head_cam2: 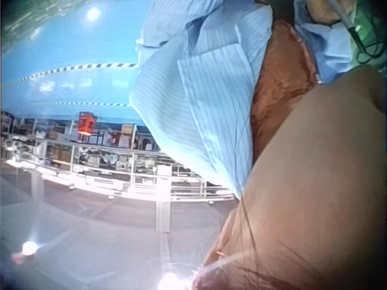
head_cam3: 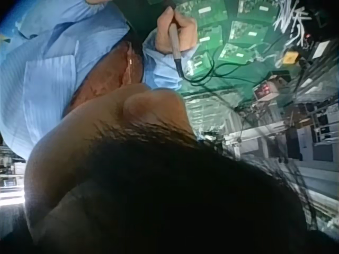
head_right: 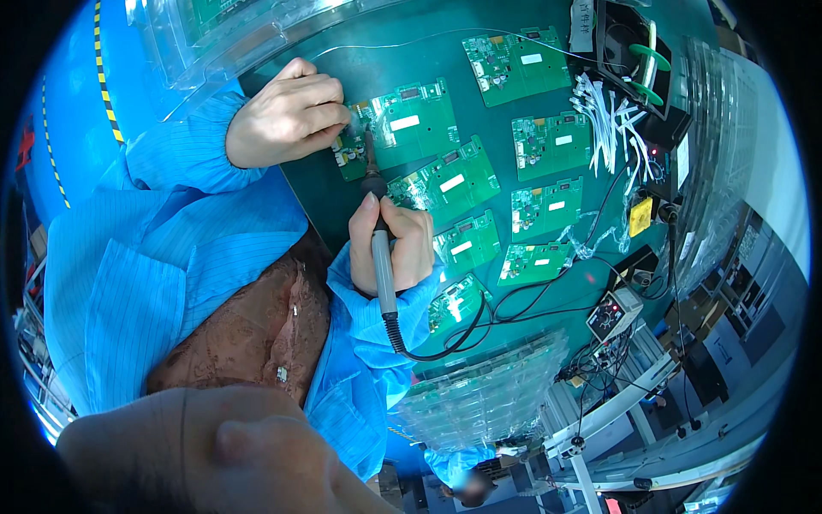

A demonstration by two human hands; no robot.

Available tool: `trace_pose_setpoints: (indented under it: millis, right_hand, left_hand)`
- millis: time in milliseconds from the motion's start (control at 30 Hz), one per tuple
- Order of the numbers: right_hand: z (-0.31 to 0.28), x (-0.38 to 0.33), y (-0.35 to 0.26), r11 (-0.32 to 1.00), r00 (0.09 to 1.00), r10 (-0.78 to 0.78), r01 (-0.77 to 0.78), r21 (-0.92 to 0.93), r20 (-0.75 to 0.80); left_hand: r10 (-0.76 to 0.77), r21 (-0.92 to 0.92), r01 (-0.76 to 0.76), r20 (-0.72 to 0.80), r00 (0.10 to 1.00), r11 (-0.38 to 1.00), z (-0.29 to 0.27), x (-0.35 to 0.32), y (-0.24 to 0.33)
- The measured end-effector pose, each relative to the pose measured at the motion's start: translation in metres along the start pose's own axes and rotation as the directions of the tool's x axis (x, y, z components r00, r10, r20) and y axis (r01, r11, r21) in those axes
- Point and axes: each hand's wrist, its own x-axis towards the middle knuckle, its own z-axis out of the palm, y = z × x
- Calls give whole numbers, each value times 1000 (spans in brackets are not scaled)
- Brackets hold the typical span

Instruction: Soldering components onto green circuit boards and arranging them at a manufacturing station.

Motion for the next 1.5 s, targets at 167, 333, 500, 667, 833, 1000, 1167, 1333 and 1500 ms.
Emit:
trace_pose_setpoints:
  millis: [167,333,500,667,833,1000,1167,1333,1500]
  right_hand:
    - [-6,-3,-3,997,997,71,-71,19,16]
    - [-3,-2,1,999,997,37,-37,4,-64]
    - [-1,-1,-2,1000,999,26,-26,6,-45]
    - [-2,0,-3,1000,1000,21,-21,7,-1]
    - [-8,5,-18,995,997,-75,74,72,18]
    - [-18,1,-31,987,992,-123,119,109,33]
    - [-20,-2,-34,984,990,-135,130,118,38]
    - [-12,3,-22,990,993,-110,106,90,42]
    - [2,6,7,1000,999,-28,28,4,38]
  left_hand:
    - [-4,-15,4,11,1000,1000,-3,-1,1]
    - [15,-11,-16,-72,997,1000,1,-1,-2]
    - [22,9,-21,-65,998,1000,0,0,-1]
    - [16,-4,-16,-55,998,1000,-1,0,0]
    - [-15,-11,15,26,1000,1000,-2,-2,1]
    - [-14,-14,15,28,1000,1000,-1,-1,0]
    - [-12,-14,13,34,999,1000,-1,-1,-1]
    - [-19,-13,20,60,998,1000,-1,0,-1]
    - [-9,-17,10,34,999,1000,-1,-1,-1]
